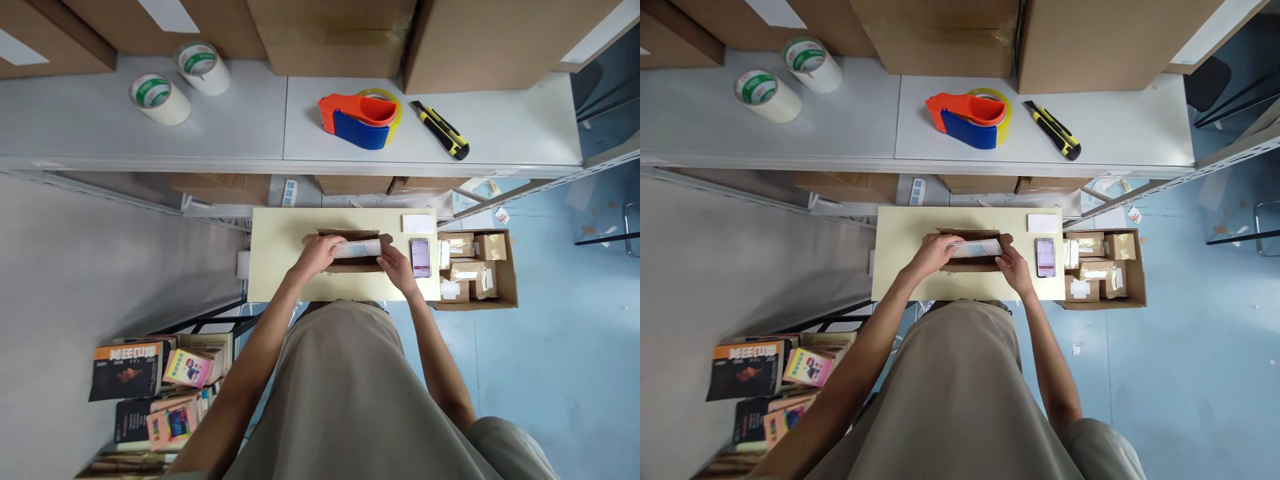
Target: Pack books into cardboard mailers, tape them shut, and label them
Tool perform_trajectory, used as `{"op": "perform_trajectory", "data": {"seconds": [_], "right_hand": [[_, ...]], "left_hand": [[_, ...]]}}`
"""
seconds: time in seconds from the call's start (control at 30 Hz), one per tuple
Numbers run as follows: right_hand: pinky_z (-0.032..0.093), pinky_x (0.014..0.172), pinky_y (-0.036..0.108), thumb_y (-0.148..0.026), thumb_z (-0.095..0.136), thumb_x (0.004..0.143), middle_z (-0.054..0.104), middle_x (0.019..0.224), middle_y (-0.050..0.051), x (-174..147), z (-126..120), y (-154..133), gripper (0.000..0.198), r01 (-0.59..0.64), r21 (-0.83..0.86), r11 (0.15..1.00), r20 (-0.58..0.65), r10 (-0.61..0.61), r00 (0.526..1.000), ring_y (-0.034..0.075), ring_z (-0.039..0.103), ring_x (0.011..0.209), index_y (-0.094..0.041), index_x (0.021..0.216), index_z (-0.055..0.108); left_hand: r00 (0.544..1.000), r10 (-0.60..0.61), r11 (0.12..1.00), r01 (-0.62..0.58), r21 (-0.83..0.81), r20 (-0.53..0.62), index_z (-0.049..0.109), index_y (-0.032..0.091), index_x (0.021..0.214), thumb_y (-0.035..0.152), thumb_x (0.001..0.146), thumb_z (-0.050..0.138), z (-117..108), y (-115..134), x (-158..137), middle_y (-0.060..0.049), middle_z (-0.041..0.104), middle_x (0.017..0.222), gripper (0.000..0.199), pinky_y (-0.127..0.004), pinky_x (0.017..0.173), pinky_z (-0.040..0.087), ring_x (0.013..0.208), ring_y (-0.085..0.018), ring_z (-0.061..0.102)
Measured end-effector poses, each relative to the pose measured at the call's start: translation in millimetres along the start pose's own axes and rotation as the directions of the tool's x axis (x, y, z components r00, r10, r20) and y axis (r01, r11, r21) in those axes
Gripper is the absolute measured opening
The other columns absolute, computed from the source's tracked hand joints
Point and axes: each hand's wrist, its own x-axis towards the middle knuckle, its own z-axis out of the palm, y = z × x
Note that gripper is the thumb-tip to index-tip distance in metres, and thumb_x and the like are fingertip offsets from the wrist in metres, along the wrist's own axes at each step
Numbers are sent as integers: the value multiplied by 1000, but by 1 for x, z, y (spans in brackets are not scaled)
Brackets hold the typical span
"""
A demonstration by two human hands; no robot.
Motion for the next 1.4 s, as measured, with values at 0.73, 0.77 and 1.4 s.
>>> {"op": "perform_trajectory", "data": {"seconds": [0.73, 0.77, 1.4], "right_hand": [[65, 101, 56, -57, 72, 91, 80, 128, 22, 0, -46, -8, 51, 75, -157, 985, -164, -100, 981, 35, 79, 114, -17, 123, 75], [65, 100, 56, -56, 72, 90, 81, 128, 22, 2, -46, -5, 50, 65, -165, 984, -161, -92, 983, 35, 79, 112, -17, 122, 76], [61, 113, 52, -47, 93, 81, 64, 158, 15, -1, 1, -8, 72, 189, -523, 831, 270, -48, 962, 35, 71, 133, -27, 147, 71]], "left_hand": [[830, -225, 973, 167, -158, -510, 71, 24, 140, 22, 97, 64, 44, -55, -45, -14, 67, 149, 43, -51, 124, 48, 144, -34, 60], [778, -306, 951, 223, -214, -548, 69, 22, 141, 24, 96, 65, 43, -63, -52, -16, 66, 150, 45, -51, 120, 52, 142, -34, 61], [985, -83, 965, 41, -260, -153, 72, 22, 138, 53, 78, 93, 60, -52, -57, -17, 68, 151, 71, -55, 125, 48, 144, -40, 61]]}}
